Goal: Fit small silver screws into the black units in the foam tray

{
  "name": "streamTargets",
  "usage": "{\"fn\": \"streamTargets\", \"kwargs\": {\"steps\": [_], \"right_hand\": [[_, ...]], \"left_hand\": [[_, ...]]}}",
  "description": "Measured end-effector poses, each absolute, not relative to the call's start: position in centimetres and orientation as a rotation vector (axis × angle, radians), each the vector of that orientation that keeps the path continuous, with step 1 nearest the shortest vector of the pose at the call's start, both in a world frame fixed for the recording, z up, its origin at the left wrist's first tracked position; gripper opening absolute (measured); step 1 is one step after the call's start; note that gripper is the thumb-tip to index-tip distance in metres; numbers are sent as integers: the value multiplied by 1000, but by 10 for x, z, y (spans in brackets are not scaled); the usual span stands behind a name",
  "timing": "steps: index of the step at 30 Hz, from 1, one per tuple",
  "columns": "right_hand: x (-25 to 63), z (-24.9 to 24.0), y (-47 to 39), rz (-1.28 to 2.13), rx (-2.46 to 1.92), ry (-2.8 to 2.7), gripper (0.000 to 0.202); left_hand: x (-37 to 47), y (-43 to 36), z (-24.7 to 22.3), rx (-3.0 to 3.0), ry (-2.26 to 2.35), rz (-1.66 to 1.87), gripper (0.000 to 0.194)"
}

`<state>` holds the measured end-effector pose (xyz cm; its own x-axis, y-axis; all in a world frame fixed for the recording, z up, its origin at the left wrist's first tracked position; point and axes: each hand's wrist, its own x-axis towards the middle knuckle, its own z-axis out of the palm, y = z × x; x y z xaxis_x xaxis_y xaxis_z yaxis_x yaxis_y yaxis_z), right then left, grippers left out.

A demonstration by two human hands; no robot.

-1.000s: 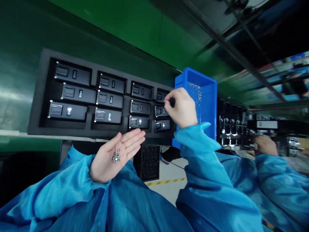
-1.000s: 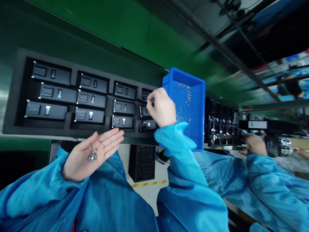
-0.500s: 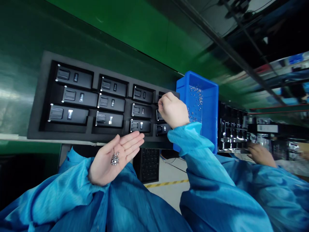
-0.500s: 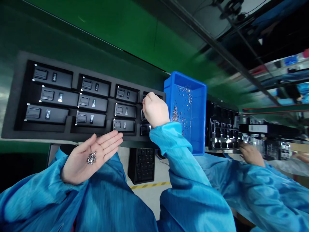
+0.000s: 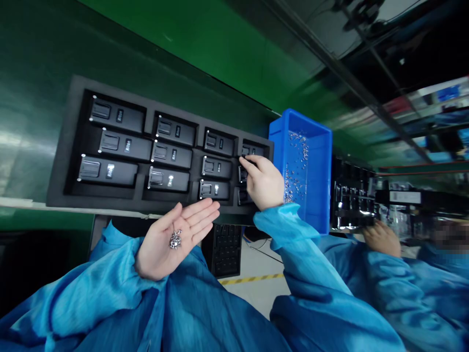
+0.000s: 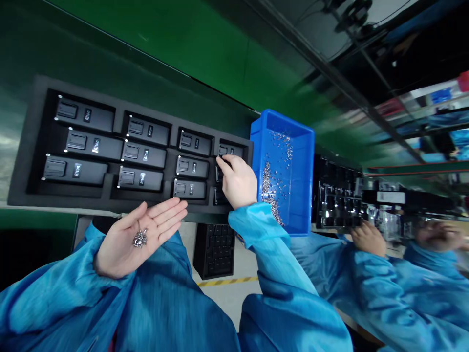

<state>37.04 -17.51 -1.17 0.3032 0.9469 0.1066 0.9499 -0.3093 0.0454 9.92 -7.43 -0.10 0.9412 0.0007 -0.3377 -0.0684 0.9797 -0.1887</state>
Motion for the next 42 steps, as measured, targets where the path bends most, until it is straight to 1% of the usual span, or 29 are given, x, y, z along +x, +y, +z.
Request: {"fn": "streamTargets", "kwargs": {"steps": [3, 5, 7, 9, 11, 13, 16, 19, 27, 32, 37, 39, 42], "right_hand": [[371, -8, -180, -117, -2503, -1818, 51], [362, 1, -180, -127, -2468, -1738, 48], [342, 15, -177, -180, -2391, -1621, 41], [313, 31, -172, -182, -2282, -1539, 28], [280, 46, -168, -63, -2164, -1592, 16], [251, 53, -165, 93, -2063, -1706, 9], [223, 50, -162, 263, -1989, -1770, 8], [213, 41, -160, 278, -1987, -1750, 8], [212, 37, -155, 227, -1975, -1735, 9], [208, 34, -155, 255, -1951, -1667, 14], [226, 50, -157, 313, -1863, -1635, 16], [252, 58, -156, 228, -1926, -1606, 14], [312, 60, -151, -40, -2091, -1500, 10]], "left_hand": [[100, -74, 1, -217, 344, 63, 65], [100, -73, 3, -215, 344, 84, 67], [100, -72, 5, -208, 346, 92, 68], [101, -72, 6, -203, 350, 97, 70], [102, -72, 7, -203, 356, 110, 71], [103, -72, 9, -202, 371, 124, 70], [102, -72, 11, -190, 405, 125, 68], [100, -71, 13, -186, 430, 113, 70], [103, -70, 18, -192, 461, 119, 67], [105, -71, 16, -196, 421, 113, 69], [104, -71, 6, -194, 349, 110, 68], [104, -71, 4, -212, 355, 105, 68], [103, -70, 3, -231, 325, 94, 68]]}}
